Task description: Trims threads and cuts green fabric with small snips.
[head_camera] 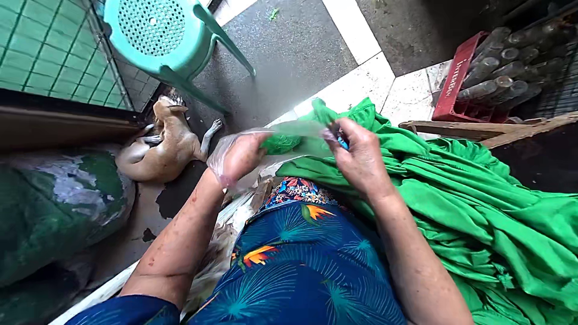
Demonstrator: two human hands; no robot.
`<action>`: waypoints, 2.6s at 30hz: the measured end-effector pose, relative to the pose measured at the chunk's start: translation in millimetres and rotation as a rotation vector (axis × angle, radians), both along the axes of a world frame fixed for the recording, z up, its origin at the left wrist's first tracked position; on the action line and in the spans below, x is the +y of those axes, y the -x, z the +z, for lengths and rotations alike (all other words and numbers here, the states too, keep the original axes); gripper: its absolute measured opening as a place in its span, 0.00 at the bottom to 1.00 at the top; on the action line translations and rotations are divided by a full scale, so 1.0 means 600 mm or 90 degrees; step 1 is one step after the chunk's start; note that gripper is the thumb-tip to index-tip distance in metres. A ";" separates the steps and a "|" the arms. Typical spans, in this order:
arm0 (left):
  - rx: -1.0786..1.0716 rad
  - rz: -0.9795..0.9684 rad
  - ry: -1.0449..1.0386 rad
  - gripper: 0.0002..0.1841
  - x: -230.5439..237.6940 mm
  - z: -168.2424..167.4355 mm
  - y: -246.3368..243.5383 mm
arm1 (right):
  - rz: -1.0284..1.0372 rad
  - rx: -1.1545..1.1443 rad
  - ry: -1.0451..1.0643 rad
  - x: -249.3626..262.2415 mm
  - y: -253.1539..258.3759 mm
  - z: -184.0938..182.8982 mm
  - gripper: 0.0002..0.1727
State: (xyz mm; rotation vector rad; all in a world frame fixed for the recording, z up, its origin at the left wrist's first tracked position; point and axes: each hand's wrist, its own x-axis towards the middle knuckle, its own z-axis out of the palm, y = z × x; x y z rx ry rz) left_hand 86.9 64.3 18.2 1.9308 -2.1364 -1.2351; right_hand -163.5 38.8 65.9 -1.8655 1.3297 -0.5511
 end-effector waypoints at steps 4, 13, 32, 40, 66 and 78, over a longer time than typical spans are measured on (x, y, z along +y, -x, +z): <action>-0.008 0.074 0.011 0.15 -0.015 0.043 -0.017 | 0.039 0.001 -0.013 -0.002 -0.002 0.008 0.12; 0.335 0.159 -0.009 0.10 0.001 0.063 -0.034 | 0.120 -0.089 -0.064 0.011 -0.015 -0.005 0.16; 0.594 0.392 -0.168 0.13 -0.005 -0.003 -0.050 | 0.090 0.287 -0.143 0.005 -0.025 -0.148 0.13; 0.562 0.340 -0.225 0.13 -0.017 -0.044 0.040 | 0.125 0.190 0.068 0.008 0.060 -0.007 0.08; 0.303 -0.009 0.162 0.09 -0.025 -0.047 0.164 | 0.016 0.220 0.040 0.066 0.126 -0.063 0.17; 0.293 0.058 0.105 0.12 -0.028 -0.031 0.149 | 0.009 0.311 0.071 0.074 0.097 -0.081 0.10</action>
